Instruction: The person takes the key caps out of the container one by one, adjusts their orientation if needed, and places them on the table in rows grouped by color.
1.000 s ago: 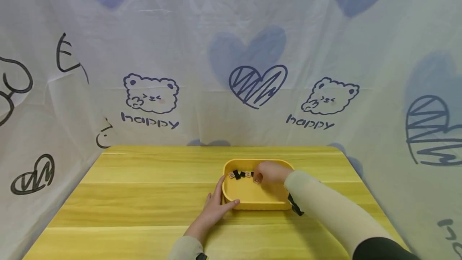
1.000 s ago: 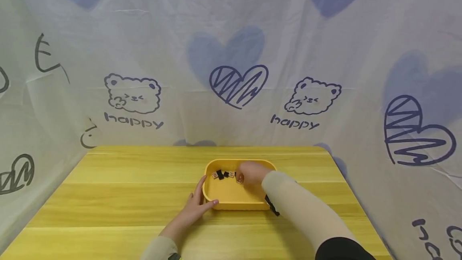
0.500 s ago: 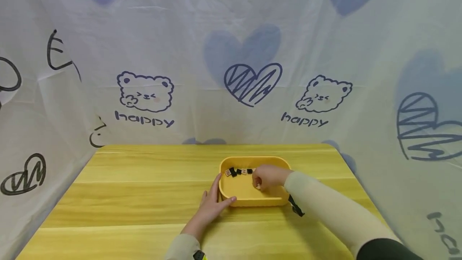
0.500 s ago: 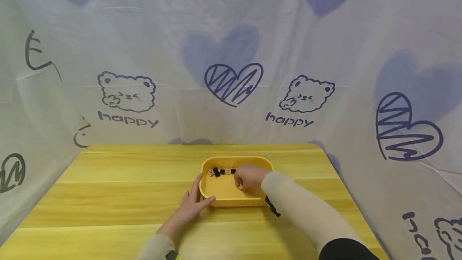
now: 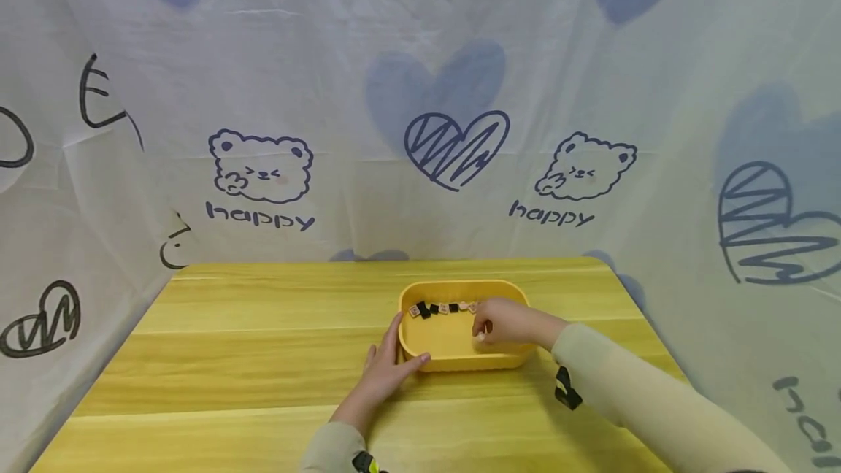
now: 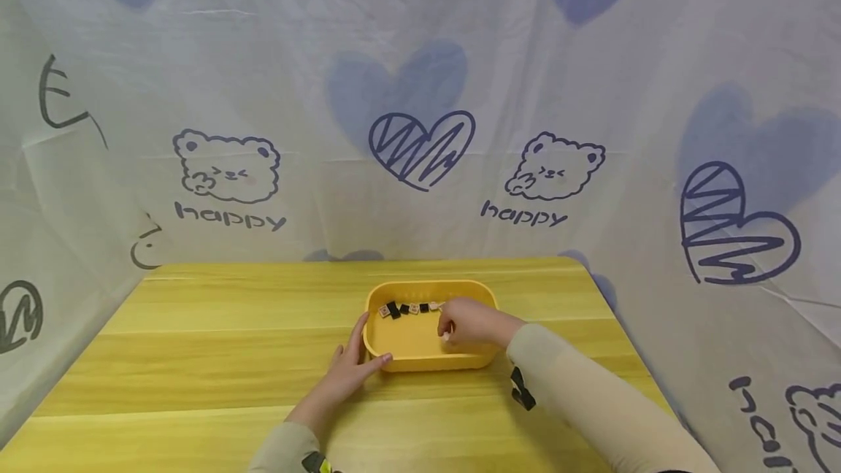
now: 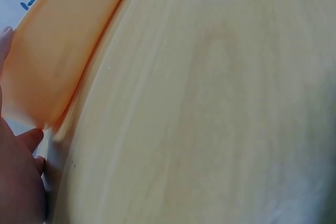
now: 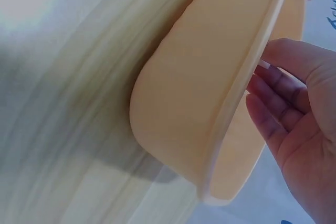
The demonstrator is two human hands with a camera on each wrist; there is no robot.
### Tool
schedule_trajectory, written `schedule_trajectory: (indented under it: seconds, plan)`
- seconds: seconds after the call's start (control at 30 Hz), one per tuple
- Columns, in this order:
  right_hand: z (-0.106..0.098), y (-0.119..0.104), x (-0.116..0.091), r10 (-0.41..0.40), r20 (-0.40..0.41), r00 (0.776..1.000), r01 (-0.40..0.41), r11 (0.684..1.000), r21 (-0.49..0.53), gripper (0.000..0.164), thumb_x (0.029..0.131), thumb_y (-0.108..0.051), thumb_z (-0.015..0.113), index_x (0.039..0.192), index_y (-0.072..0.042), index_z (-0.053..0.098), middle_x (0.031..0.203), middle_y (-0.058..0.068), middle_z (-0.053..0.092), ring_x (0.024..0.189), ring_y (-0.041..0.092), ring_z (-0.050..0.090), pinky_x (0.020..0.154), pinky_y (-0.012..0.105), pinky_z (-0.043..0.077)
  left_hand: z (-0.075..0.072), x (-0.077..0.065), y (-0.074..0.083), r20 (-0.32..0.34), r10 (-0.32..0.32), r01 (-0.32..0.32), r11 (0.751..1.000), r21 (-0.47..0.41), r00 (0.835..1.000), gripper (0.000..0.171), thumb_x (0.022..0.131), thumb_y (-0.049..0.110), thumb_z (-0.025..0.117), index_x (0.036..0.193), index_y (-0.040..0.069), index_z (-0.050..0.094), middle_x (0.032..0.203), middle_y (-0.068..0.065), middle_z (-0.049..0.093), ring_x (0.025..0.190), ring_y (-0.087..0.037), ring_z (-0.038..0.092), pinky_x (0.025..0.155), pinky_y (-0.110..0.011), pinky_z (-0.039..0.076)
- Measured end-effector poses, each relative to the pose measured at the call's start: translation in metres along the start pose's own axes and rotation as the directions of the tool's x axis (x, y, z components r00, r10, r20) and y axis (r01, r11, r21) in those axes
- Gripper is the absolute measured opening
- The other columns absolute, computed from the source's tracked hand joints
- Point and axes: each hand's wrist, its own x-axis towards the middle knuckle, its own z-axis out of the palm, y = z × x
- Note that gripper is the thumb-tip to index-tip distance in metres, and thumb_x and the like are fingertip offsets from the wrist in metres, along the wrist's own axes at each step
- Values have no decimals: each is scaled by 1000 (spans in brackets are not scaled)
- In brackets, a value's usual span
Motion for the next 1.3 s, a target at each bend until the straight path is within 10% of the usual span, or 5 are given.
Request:
schedule_trajectory:
  seconds: [0.67,1.3]
  plan:
    - [-4,-26,-45,-36,-148,988,58,987,149,21,85,9,66,100,-1,76,88,2,64,79,7,61,71,28,56,-3,-1,3,22,-8,8,1000,0,1000,94,89,44,69,158,17,10,158,-20,20,143,-38,21,113,-59,-4]
    - [39,-60,-56,-120,-259,958,188,947,259,20,83,8,72,101,1,75,90,-2,56,79,4,61,68,18,54,-2,1,1,20,-7,7,1000,15,1000,95,89,47,68,158,17,10,158,-20,21,143,-38,23,114,-59,-3]
